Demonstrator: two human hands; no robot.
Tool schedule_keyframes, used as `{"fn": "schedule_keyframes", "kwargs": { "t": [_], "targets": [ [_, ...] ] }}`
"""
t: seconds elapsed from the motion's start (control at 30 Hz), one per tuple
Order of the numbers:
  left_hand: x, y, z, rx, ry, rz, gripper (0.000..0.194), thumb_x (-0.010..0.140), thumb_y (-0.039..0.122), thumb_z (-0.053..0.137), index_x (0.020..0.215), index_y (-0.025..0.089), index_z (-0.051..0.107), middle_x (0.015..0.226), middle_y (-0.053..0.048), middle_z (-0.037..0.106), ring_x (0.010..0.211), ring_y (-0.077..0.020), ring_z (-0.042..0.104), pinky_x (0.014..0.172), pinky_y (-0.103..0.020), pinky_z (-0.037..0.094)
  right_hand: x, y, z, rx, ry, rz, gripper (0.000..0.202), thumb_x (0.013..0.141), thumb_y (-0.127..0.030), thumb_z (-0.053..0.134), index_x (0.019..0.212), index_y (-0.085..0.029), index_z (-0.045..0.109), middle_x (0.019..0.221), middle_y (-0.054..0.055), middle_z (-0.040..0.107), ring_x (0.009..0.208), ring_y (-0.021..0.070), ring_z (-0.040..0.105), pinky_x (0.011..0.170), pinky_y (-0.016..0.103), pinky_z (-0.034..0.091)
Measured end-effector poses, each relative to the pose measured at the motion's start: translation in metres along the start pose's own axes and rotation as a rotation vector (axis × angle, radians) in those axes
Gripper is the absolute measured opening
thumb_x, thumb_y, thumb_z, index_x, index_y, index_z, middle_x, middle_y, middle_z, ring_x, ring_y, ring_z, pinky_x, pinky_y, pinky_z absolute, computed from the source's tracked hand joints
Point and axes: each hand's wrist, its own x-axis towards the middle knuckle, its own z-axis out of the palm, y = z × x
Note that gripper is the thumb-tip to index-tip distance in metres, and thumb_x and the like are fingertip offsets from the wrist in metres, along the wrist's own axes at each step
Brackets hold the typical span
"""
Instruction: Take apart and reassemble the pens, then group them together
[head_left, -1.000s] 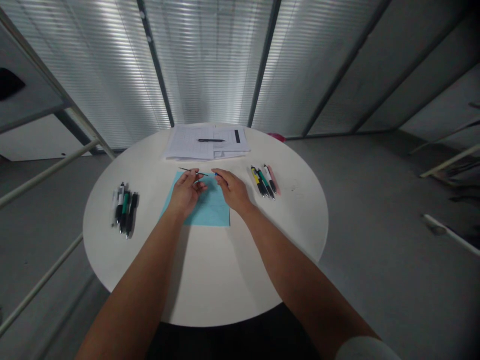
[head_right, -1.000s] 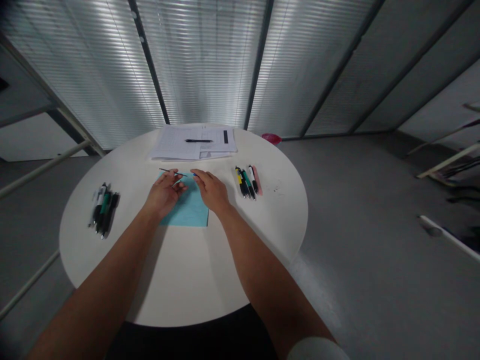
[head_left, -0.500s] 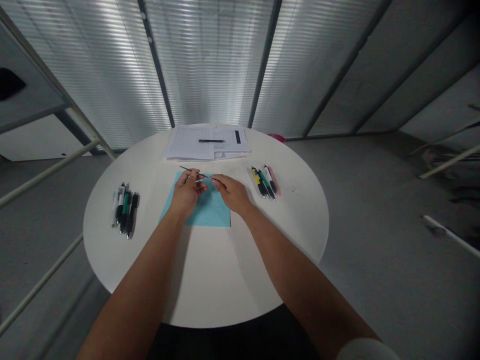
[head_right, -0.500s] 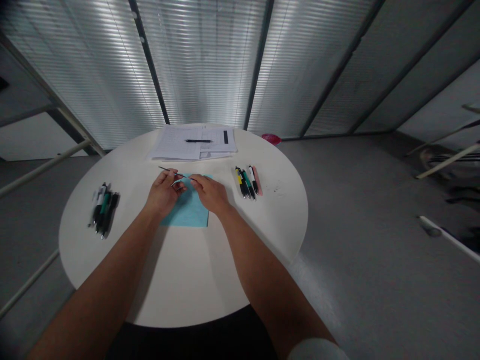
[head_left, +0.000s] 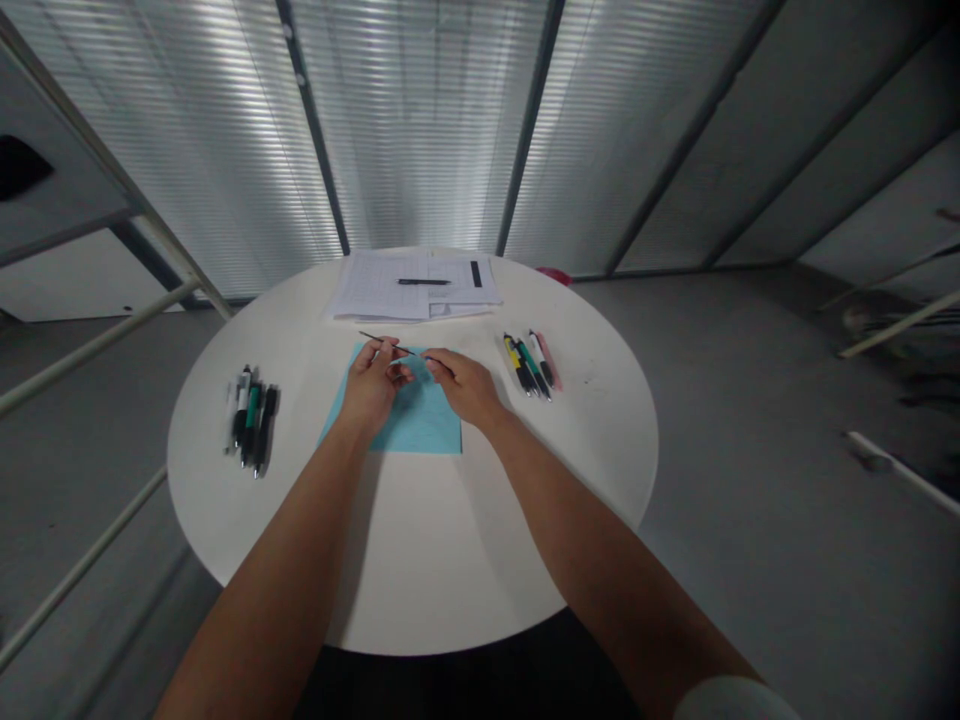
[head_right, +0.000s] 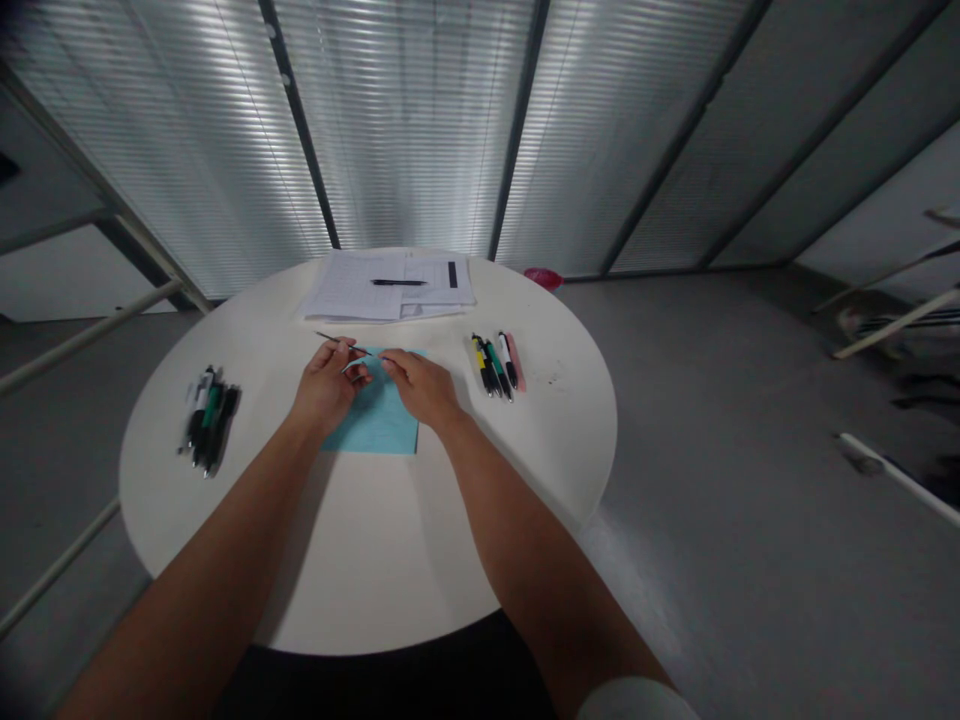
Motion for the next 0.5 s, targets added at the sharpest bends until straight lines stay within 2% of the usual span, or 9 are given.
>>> {"fn": "schedule_keyframes", "kwargs": {
  "t": [0.2,0.33,0.5],
  "targets": [
    [-0.0007,-0.0056,0.0001,0.161,-0.037,0.019,0.026,0.076,0.038,0.072,0.092,0.019,0.067,0.082,-0.002,0.063,0.058,-0.0091,0.056,0.059,-0.025,0.047,0.0009,0.0023,0.002,0.005,0.001,-0.006,0.034,0.098,-0.041,0.039,0.118,-0.028,0.063,0.112,0.002,0.07,0.097,0.0179,0.065,0.085,0.031,0.049],
    [-0.0028,-0.0077,0.0019,0.331,-0.077,0.04,0.032,0.075,0.04,0.073,0.096,0.016,0.073,0.083,-0.003,0.065,0.057,-0.0087,0.054,0.058,-0.024,0.044,0.0005,0.0018,0.0018,0.011,0.01,0.005,0.036,0.099,-0.043,0.036,0.121,-0.028,0.06,0.11,0.002,0.07,0.091,0.017,0.065,0.079,0.029,0.049],
    [-0.0039,-0.007,0.0028,0.349,-0.08,0.035,0.032,0.073,0.037,0.073,0.098,0.016,0.075,0.08,-0.005,0.067,0.056,-0.0088,0.052,0.056,-0.024,0.042,0.001,-0.0007,-0.0003,0.031,0.11,0.033,0.036,0.099,-0.044,0.032,0.116,-0.024,0.057,0.1,0.003,0.068,0.085,0.0164,0.064,0.076,0.028,0.047]
  ]
}}
